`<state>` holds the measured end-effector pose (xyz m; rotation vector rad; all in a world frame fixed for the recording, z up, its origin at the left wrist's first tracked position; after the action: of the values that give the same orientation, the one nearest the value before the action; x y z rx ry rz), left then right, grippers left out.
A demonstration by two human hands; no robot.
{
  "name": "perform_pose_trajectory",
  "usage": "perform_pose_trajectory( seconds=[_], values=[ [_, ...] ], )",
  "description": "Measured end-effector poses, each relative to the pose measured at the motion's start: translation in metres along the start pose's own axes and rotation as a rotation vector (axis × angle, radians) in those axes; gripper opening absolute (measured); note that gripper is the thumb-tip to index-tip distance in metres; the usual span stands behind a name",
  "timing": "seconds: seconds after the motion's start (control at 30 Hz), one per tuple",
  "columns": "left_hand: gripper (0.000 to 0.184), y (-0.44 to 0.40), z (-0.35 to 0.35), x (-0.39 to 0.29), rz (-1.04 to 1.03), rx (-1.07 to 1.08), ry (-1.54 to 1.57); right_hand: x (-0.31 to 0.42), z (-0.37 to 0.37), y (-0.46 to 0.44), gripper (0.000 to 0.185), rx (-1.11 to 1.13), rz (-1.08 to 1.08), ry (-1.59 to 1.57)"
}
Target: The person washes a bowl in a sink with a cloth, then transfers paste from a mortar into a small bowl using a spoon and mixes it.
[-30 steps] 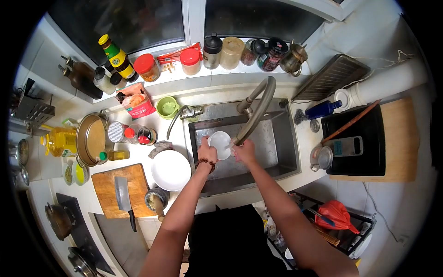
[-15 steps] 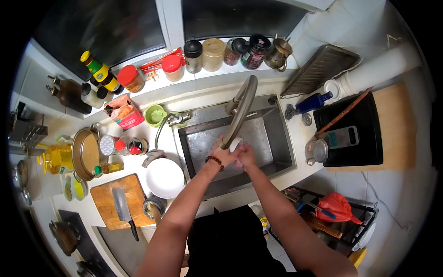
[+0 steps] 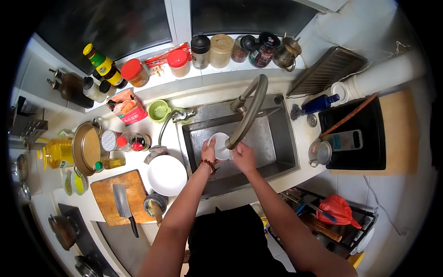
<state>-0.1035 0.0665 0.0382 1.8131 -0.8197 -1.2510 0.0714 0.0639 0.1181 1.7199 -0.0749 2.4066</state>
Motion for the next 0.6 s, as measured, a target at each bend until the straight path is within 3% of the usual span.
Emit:
perform_pose_trajectory(
  seconds=[0.03,0.07,0.13,0.2,0.27,0.4,0.57,0.6],
  values=[
    [0.059,0.003,0.003,-0.002,-0.002,0.0,0.006,0.004,-0.009,-0.002,0.027,0.097,0.152,0.171],
    [0.058,0.005,0.005,-0.003,0.024,-0.004,0.086,-0.002,-0.008,-0.005,0.027,0.1,0.158,0.174],
    [0.056,0.007,0.009,-0.003,0.111,0.049,0.26,-0.047,0.012,-0.004,0.029,-0.168,-0.367,-0.127],
    [0.057,0.005,0.016,-0.002,0.127,0.087,0.338,-0.06,0.038,-0.03,0.032,-0.341,-0.335,-0.435],
    [0.059,0.009,0.016,-0.004,0.141,0.136,0.389,-0.064,0.063,-0.064,0.032,-0.327,-0.379,-0.324],
    [0.063,0.012,0.015,-0.002,0.139,0.17,0.411,-0.045,0.064,-0.137,0.022,-0.212,-0.431,-0.43],
    [0.073,0.028,0.003,-0.005,0.178,0.234,0.407,-0.017,0.066,-0.127,0.014,-0.057,-0.454,-0.583],
    [0.073,0.027,0.002,-0.004,0.182,0.234,0.408,0.002,0.063,-0.107,0.014,-0.05,-0.386,-0.399]
  ],
)
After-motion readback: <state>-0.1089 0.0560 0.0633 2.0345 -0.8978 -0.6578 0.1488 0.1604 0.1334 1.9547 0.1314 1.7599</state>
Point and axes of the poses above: each hand's wrist, its own y-axis away from the middle knuckle, its own z-axis out of the back of the hand, x = y × z, the point moved 8 cm from there along -y, towards the middle knuckle, and after that the axes turned 6 degrees about z, right-handed, at the moved point
